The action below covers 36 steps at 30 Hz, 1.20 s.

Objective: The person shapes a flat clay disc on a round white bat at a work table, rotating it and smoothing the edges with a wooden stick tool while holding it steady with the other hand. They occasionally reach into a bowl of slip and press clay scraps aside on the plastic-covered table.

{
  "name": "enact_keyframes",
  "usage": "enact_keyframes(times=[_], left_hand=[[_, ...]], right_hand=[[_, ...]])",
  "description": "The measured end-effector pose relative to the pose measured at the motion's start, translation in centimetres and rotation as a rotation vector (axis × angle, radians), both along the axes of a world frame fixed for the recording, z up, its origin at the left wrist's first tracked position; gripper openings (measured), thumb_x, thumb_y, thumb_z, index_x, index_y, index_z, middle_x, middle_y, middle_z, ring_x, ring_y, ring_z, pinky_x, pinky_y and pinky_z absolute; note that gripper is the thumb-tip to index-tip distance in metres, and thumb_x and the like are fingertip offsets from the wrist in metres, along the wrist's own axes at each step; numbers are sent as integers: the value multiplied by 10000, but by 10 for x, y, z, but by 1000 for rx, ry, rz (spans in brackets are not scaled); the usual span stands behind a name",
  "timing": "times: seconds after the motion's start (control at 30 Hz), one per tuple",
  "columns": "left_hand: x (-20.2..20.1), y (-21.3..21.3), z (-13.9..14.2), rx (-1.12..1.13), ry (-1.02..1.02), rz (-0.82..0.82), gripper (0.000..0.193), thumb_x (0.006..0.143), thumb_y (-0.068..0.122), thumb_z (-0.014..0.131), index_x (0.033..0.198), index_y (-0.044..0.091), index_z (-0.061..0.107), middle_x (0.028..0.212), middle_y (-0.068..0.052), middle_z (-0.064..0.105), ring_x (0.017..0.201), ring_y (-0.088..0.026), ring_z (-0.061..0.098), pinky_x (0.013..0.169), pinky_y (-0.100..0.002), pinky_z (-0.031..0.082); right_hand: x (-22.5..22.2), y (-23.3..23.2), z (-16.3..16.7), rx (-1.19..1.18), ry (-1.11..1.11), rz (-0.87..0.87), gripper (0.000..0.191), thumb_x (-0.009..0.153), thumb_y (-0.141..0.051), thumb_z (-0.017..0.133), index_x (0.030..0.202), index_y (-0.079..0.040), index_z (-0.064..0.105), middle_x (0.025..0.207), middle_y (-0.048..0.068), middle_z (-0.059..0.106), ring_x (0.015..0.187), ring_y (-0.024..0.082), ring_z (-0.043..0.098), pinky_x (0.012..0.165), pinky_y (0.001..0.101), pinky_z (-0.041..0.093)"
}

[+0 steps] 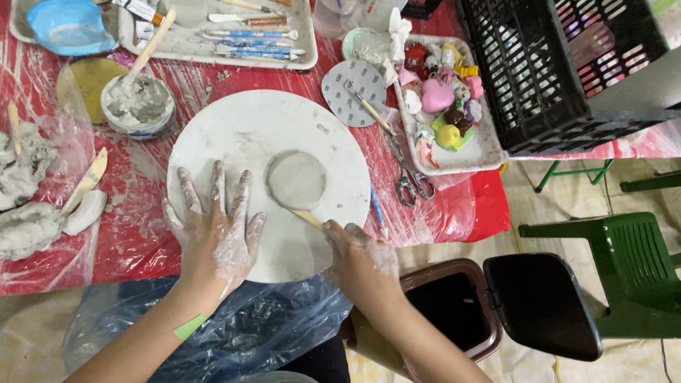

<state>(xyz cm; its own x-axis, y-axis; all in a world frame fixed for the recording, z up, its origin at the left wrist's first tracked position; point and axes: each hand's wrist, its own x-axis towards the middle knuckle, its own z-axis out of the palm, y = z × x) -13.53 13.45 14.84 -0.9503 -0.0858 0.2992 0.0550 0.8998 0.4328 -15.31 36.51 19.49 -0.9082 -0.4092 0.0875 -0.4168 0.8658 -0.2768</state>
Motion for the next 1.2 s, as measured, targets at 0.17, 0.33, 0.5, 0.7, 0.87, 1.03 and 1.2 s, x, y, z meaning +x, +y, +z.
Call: enact_keyframes(times=[0.17,0.33,0.5,0.7,0.87,1.03,1.2], left_hand=[[-4,5,-3,-5,-2,56,695,956,403,557,1576,137,388,1661,-196,268,1500,-585,147,1100,-795,165],[-4,10,-5,-14,8,89,712,962,417,546,1580,111,369,1662,-187,259,1493,-590,141,1090,-795,169],[1,16,-7,17,-3,100,726,968,421,537,1582,71,367,1681,-187,245,1492,-601,123,1097,-803,154],[2,24,-13,-7,9,120,749,962,451,529,1548,7,391,1672,-218,210,1474,-642,88,1065,-855,71],[-2,25,-16,16,1,125,753,960,459,500,1553,11,380,1685,-203,176,1470,-645,61,1066,-858,47],[-1,16,-11,-16,-58,114,725,950,447,512,1544,45,404,1685,-177,178,1485,-627,58,1061,-852,57],[-3,9,-7,-21,-75,78,736,920,441,543,1529,47,418,1676,-175,195,1469,-634,64,1084,-835,76]], right_hand=[[12,-8,-6,-91,33,-11,368,887,-89,633,1252,-63,671,900,176,716,735,352,717,632,445,563],[23,-24,-6,73,-60,-46,389,901,-93,587,1288,-81,630,890,198,696,665,383,703,570,484,558],[16,-41,-15,52,-25,-108,306,987,-117,557,1283,-89,633,903,194,689,700,387,706,608,489,566],[22,-49,-18,100,-19,-130,496,830,-60,599,1325,-66,603,919,208,685,620,378,709,552,456,578],[13,-36,-13,128,-77,-122,422,891,-68,590,1311,-91,615,880,169,702,671,340,723,579,434,582],[-6,0,-7,-209,65,62,285,939,-118,627,1219,-121,680,1108,154,752,885,357,736,745,433,594],[-18,25,-10,-134,-42,13,306,948,-153,604,1239,-100,681,1123,141,739,920,362,722,760,452,571]])
